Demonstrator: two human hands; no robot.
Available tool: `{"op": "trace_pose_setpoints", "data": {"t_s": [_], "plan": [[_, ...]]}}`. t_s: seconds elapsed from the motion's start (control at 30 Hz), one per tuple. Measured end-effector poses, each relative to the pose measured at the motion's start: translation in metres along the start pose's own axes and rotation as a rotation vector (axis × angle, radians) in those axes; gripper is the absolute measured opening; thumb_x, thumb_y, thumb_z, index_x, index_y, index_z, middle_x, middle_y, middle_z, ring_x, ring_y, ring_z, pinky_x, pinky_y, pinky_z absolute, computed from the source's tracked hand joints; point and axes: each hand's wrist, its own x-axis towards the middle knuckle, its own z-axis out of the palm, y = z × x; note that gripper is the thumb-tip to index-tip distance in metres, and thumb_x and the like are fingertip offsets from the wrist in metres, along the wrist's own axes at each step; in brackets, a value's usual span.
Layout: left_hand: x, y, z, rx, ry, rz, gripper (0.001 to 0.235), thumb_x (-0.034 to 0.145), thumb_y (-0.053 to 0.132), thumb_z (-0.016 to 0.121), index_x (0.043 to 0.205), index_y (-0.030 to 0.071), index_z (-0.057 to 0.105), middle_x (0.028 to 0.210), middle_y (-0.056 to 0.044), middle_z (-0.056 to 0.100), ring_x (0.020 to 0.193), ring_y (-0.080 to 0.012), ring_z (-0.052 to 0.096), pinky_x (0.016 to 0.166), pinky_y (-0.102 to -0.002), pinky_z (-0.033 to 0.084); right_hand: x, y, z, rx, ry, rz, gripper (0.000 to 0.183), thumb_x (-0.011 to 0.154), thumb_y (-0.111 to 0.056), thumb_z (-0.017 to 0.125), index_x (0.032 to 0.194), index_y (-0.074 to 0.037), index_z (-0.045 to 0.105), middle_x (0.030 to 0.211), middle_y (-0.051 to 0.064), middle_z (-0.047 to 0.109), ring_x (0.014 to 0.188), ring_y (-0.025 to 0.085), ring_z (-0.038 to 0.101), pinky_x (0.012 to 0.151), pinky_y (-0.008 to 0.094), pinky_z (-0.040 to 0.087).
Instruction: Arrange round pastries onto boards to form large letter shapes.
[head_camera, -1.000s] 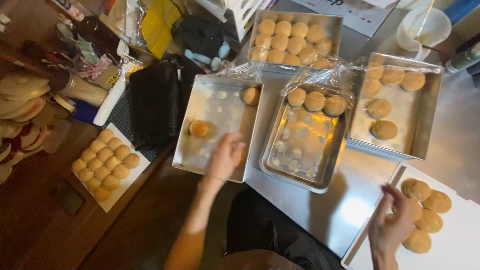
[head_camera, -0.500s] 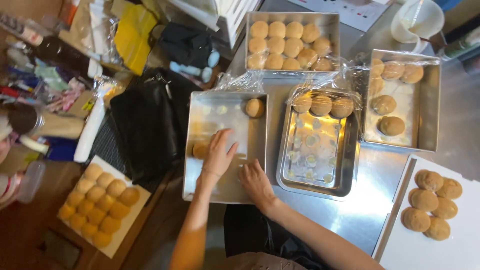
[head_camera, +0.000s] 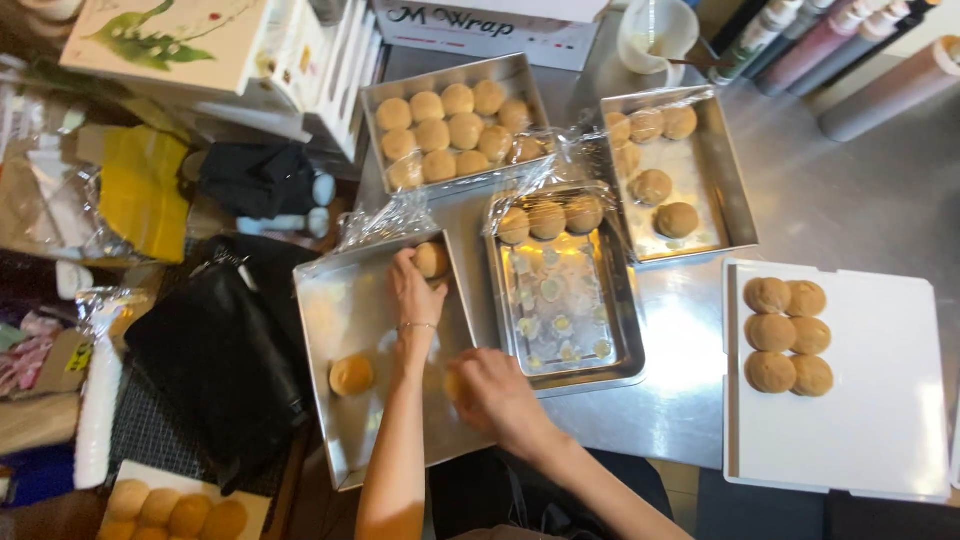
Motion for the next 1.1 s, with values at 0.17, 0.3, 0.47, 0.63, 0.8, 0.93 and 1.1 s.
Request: {"op": "trace_pose_setpoints", "data": {"t_s": [0.17,0.3,0.47,0.63,0.8,0.93,1.1], "plan": [[-0.025,0.098,-0.010,-0.114,-0.016,0.123,0.021,0.094,0.016,0.074,0.106,0.005,0.060,0.108,-0.016,0.063,0.106,-0.0369,0.061,0.093,-0.047,0.049,-0.054,0.055,-0.048,0.604,0.394,0.554,0.061,0.077,-0.011,0.082,0.132,-0.007,0.056,0.121,0.009,0.063,0.107,0.022,0.065,0.086,0.036,0.058],[-0.015,0.076,0.097,0.048,-0.207,0.639,0.020,0.087,0.014,0.065,0.103,0.002,0.067,0.109,-0.016,0.063,0.107,-0.0330,0.060,0.089,-0.045,0.050,-0.111,0.097,-0.069,0.795,0.510,0.999,0.057,0.089,-0.024,0.076,0.141,-0.006,0.060,0.110,0.015,0.074,0.100,0.021,0.069,0.084,0.031,0.055],[0.017,0.056,0.123,0.607,-0.067,0.967,0.029,0.082,0.013,0.061,0.107,0.002,0.069,0.115,-0.014,0.061,0.107,-0.0282,0.056,0.083,-0.039,0.048,-0.162,0.103,-0.085,0.734,0.611,1.031,0.059,0.088,-0.030,0.075,0.138,-0.003,0.060,0.114,0.012,0.072,0.106,0.018,0.068,0.089,0.032,0.054],[0.033,0.085,0.088,1.066,-0.057,1.162,0.035,0.092,0.016,0.056,0.121,0.000,0.068,0.121,-0.010,0.059,0.111,-0.0241,0.052,0.089,-0.035,0.044,-0.204,0.114,-0.091,0.799,0.706,1.083,0.062,0.086,-0.032,0.075,0.137,-0.002,0.060,0.115,0.011,0.071,0.106,0.019,0.069,0.091,0.034,0.054],[0.060,0.098,0.095,1.344,0.028,1.111,0.048,0.095,0.030,0.050,0.138,0.012,0.060,0.165,-0.015,0.031,0.154,-0.0315,0.023,0.121,-0.052,0.024,-0.258,0.140,-0.103,0.724,0.805,1.130,0.065,0.086,-0.032,0.076,0.140,-0.002,0.057,0.116,0.015,0.072,0.103,0.022,0.071,0.088,0.035,0.057],[0.073,0.093,0.107,1.212,-0.114,1.131,0.038,0.098,0.034,0.049,0.126,0.017,0.067,0.168,-0.017,0.030,0.157,-0.0344,0.021,0.124,-0.055,0.016,-0.290,0.151,-0.131,0.364,0.798,1.257,0.077,0.082,-0.032,0.081,0.143,0.000,0.044,0.122,0.016,0.065,0.104,0.022,0.069,0.083,0.035,0.059],[0.082,0.110,0.092,1.216,-0.197,1.092,0.030,0.097,0.032,0.053,0.112,0.016,0.073,0.167,-0.017,0.040,0.158,-0.0346,0.025,0.126,-0.054,0.016,-0.306,0.175,-0.121,0.042,0.597,1.237,0.088,0.075,-0.022,0.088,0.146,-0.001,0.041,0.116,0.022,0.059,0.104,0.035,0.061,0.086,0.043,0.053]]}}
